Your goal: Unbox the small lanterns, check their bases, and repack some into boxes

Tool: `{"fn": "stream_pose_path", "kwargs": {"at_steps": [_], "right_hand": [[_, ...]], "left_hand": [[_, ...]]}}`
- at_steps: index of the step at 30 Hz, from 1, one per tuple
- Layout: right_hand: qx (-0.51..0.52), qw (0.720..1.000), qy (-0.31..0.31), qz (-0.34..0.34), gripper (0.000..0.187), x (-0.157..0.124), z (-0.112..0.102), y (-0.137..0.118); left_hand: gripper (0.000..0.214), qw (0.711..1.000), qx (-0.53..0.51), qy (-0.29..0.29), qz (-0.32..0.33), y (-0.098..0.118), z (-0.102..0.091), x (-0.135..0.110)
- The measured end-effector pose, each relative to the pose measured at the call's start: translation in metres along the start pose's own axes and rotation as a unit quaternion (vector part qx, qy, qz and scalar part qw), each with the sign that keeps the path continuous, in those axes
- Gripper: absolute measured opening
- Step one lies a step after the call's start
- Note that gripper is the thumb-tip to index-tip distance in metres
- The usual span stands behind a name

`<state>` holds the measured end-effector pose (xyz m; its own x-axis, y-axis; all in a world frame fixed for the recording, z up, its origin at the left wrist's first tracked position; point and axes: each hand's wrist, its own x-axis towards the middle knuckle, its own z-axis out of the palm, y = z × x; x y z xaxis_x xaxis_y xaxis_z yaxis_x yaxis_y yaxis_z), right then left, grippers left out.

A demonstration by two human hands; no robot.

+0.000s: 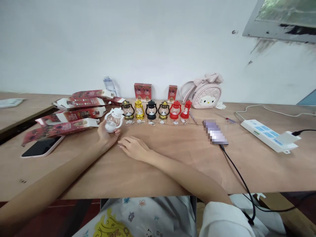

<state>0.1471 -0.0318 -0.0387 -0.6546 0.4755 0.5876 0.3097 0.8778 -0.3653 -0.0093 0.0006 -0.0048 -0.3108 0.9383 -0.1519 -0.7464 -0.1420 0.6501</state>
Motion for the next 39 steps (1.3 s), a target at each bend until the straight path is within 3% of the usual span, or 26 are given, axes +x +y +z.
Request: {"fn": "stream_pose_path", "kwargs": {"at_steps": [3,6,9,12,15,17,19,22,25,30,36,39], "right_hand": [[-0.013,0.998,0.069,0.001,0.025,-0.001,-0.003,-0.007],[-0.007,0.981,0.189,0.046,0.033,-0.008,-0.01,-0.007],[0.003,0.952,0.285,0.107,0.049,-0.012,-0.014,-0.001],[0.036,0.938,0.304,0.166,0.06,-0.013,-0.016,0.005],[0.111,0.94,0.25,0.204,0.049,-0.014,-0.021,0.007],[0.15,0.941,0.217,0.21,0.036,-0.016,-0.026,0.007],[0.17,0.94,0.206,0.212,0.03,-0.02,-0.031,0.009],[0.193,0.929,0.199,0.245,0.028,-0.026,-0.036,0.018],[0.241,0.907,0.183,0.293,0.028,-0.03,-0.039,0.029],[0.383,0.828,0.217,0.347,0.038,-0.028,-0.046,0.033],[0.461,0.777,0.215,0.371,0.037,-0.028,-0.051,0.036],[0.53,0.741,0.195,0.363,0.04,-0.03,-0.057,0.04]], "left_hand": [[0.021,0.998,0.038,-0.034,0.021,-0.002,-0.001,0.0],[0.029,0.988,0.117,-0.068,0.08,-0.006,0.0,-0.003],[0.041,0.941,0.253,-0.118,0.191,-0.011,0.001,-0.014],[0.05,0.836,0.382,-0.21,0.334,-0.016,0.0,-0.032],[0.055,0.701,0.451,-0.305,0.46,-0.02,0.0,-0.051],[0.051,0.624,0.473,-0.355,0.511,-0.02,0.001,-0.06],[0.046,0.577,0.489,-0.384,0.53,-0.019,0.004,-0.066],[0.035,0.554,0.515,-0.406,0.513,-0.016,0.008,-0.068],[0.015,0.56,0.544,-0.413,0.468,-0.014,0.008,-0.065],[0.011,0.563,0.576,-0.391,0.445,-0.013,0.005,-0.059],[0.014,0.486,0.607,-0.397,0.487,-0.007,0.005,-0.05],[0.017,0.469,0.611,-0.396,0.5,-0.005,0.004,-0.044]]}}
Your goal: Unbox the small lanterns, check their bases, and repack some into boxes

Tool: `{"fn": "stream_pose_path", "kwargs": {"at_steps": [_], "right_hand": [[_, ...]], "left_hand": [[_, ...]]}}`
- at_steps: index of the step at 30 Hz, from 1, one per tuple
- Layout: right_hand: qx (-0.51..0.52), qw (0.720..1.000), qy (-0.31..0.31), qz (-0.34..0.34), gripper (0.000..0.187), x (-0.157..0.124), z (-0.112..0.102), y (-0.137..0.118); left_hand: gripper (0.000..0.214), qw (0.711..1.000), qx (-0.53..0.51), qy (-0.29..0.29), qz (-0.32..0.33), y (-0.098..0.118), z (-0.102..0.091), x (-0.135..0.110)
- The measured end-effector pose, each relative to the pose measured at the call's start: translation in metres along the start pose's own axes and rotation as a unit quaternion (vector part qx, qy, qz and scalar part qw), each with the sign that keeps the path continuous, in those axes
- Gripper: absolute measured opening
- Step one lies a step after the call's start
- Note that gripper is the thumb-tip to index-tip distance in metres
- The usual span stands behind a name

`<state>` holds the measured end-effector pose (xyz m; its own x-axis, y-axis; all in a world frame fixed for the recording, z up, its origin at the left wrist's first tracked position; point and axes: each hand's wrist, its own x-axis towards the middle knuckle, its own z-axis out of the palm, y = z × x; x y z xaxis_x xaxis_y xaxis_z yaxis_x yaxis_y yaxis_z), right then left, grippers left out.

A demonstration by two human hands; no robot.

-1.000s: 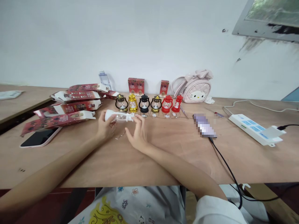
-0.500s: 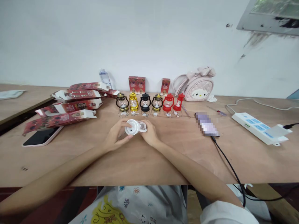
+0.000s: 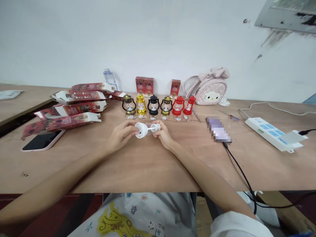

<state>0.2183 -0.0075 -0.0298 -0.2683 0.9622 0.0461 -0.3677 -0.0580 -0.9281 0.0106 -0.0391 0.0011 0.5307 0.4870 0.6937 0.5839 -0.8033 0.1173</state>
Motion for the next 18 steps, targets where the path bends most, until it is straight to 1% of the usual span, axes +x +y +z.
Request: {"fn": "stream_pose_path", "kwargs": {"at_steps": [3,5,10,13,15,18], "right_hand": [[0.056,0.997,-0.047,0.031,0.035,0.002,-0.006,-0.007],[0.072,0.994,-0.056,0.052,0.031,0.002,-0.008,-0.009],[0.068,0.995,-0.039,0.057,0.032,0.002,-0.006,-0.008],[0.064,0.996,-0.022,0.052,0.033,0.002,-0.002,-0.005],[0.07,0.996,-0.012,0.052,0.033,0.002,-0.001,-0.005],[0.092,0.994,-0.007,0.055,0.034,0.003,-0.001,-0.005]], "left_hand": [[0.019,1.0,-0.005,-0.001,-0.022,-0.003,0.0,0.0],[0.019,0.999,-0.009,-0.003,-0.042,-0.003,0.0,0.0],[0.016,0.998,-0.01,-0.007,-0.066,-0.003,0.006,-0.002],[0.015,0.995,-0.04,-0.007,-0.094,-0.001,0.01,-0.004],[0.014,0.989,-0.07,-0.006,-0.127,0.0,0.01,-0.004],[0.014,0.974,-0.124,0.017,-0.189,-0.002,0.003,-0.001]]}}
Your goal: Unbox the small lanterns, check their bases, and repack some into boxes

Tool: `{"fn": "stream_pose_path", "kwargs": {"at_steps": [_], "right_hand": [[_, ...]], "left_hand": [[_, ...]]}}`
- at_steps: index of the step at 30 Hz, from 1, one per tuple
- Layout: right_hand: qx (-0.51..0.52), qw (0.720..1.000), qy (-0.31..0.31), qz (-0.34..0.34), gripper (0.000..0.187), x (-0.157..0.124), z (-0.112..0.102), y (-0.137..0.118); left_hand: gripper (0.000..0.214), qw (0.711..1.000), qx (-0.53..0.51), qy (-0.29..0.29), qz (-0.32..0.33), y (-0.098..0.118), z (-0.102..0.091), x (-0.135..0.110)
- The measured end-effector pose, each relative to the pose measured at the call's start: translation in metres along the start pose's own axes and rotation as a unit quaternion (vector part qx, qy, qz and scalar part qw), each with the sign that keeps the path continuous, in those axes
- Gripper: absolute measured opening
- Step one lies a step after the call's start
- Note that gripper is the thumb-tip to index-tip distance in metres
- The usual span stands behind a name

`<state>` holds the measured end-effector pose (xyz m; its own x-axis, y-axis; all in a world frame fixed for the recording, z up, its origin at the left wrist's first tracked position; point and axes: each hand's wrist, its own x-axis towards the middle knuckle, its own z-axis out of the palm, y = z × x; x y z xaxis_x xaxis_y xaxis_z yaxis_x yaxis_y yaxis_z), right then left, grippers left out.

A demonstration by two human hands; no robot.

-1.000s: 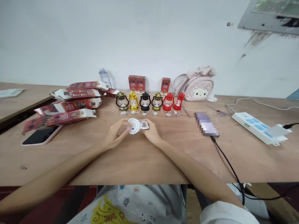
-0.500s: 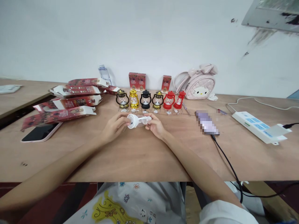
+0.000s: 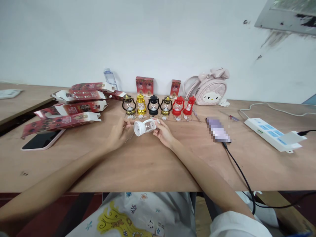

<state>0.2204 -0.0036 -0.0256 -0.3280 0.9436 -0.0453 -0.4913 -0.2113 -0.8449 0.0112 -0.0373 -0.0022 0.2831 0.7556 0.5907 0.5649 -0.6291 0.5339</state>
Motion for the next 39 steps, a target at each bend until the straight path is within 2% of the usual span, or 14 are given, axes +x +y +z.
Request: {"fn": "stream_pose_path", "kwargs": {"at_steps": [2,4,8,10,16,23,25,28,31,34,39], "right_hand": [[0.016,1.0,0.003,0.001,0.033,0.001,-0.001,0.0],[0.03,1.0,0.005,0.003,0.032,0.003,-0.002,0.0],[0.034,0.999,0.003,0.005,0.032,0.003,-0.001,0.001],[0.022,1.0,0.006,0.003,0.032,0.003,0.0,0.001],[0.011,1.0,0.026,0.006,0.033,0.002,0.002,0.0],[-0.014,0.998,0.056,0.014,0.033,0.001,0.005,0.0],[-0.015,0.998,0.067,0.011,0.034,0.0,0.006,-0.001],[-0.013,0.996,0.085,0.006,0.036,0.0,0.007,0.0],[-0.014,0.993,0.115,0.0,0.038,0.002,0.008,0.003],[-0.015,0.99,0.138,-0.007,0.041,0.005,0.009,0.008],[-0.037,0.989,0.143,-0.02,0.045,0.008,0.009,0.018]], "left_hand": [[0.018,0.999,-0.034,0.008,-0.041,-0.003,-0.007,0.005],[0.024,0.995,-0.033,-0.009,-0.092,-0.011,-0.014,0.011],[0.028,0.971,-0.01,-0.147,-0.187,-0.034,-0.021,0.018],[0.026,0.959,-0.022,-0.182,-0.216,-0.043,-0.021,0.018],[0.023,0.955,-0.03,-0.182,-0.232,-0.049,-0.021,0.016],[0.015,0.959,-0.042,-0.219,-0.176,-0.035,-0.025,0.018],[0.015,0.973,-0.03,-0.186,-0.132,-0.025,-0.025,0.017],[0.016,0.997,-0.013,-0.07,-0.033,-0.008,-0.023,0.015],[0.017,0.996,-0.015,0.015,0.084,0.005,-0.015,0.009],[0.021,0.989,0.007,0.04,0.144,0.012,-0.006,0.003],[0.017,0.988,0.043,0.045,0.142,0.011,0.003,-0.002]]}}
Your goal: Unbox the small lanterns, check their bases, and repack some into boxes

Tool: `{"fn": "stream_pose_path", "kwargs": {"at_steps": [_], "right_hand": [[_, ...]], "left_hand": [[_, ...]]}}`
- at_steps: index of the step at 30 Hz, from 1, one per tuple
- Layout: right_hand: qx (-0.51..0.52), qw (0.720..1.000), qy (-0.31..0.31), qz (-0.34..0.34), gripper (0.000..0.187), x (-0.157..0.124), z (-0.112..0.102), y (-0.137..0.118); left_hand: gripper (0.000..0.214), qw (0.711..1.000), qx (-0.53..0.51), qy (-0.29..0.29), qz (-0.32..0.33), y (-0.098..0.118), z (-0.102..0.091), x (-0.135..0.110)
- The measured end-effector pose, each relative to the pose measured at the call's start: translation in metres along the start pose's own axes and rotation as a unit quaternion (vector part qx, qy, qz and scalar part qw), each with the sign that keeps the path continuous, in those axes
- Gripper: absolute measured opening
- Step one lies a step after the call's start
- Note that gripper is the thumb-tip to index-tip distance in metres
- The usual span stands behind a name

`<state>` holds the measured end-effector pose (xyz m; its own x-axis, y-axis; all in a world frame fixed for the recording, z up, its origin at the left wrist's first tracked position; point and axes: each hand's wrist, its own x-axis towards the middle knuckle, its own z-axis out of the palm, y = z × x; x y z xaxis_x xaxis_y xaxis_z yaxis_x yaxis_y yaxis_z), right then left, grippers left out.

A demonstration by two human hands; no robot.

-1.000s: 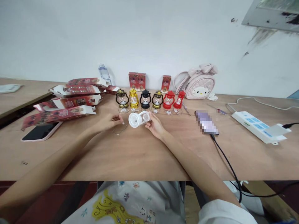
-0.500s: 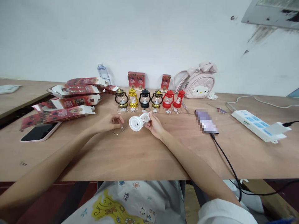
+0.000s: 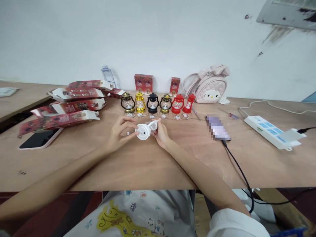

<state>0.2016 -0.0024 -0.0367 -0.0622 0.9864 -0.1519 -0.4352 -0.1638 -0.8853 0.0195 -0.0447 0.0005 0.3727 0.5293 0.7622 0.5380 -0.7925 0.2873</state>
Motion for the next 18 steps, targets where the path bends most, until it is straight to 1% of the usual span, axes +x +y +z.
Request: {"fn": "stream_pose_path", "kwargs": {"at_steps": [4,6,8,10,12,14,16,18], "right_hand": [[0.01,1.0,0.009,0.004,0.043,-0.003,0.002,0.006],[0.025,1.0,0.013,0.011,0.041,-0.005,0.004,0.005],[0.041,0.999,0.002,0.02,0.041,-0.008,0.006,0.003],[0.054,0.997,-0.038,0.036,0.047,-0.012,0.007,-0.001],[0.052,0.992,-0.101,0.062,0.056,-0.015,0.007,-0.005],[0.034,0.982,-0.16,0.092,0.06,-0.018,0.007,-0.007],[0.019,0.978,-0.182,0.102,0.056,-0.02,0.007,-0.008],[0.019,0.981,-0.167,0.093,0.051,-0.02,0.007,-0.008]], "left_hand": [[0.014,1.0,0.002,0.02,0.009,-0.001,0.001,-0.001],[0.013,1.0,-0.005,0.02,0.016,0.0,0.001,-0.001],[0.012,0.999,-0.021,0.016,0.023,0.002,0.001,-0.002],[0.012,0.999,-0.036,0.018,0.021,0.005,0.001,-0.002],[0.012,0.999,-0.041,0.028,0.005,0.006,0.001,-0.001],[0.013,0.998,-0.039,0.041,-0.017,0.006,0.0,0.0],[0.013,0.997,-0.043,0.052,-0.028,0.005,0.0,0.001],[0.013,0.997,-0.052,0.053,-0.031,0.003,0.001,0.001]]}}
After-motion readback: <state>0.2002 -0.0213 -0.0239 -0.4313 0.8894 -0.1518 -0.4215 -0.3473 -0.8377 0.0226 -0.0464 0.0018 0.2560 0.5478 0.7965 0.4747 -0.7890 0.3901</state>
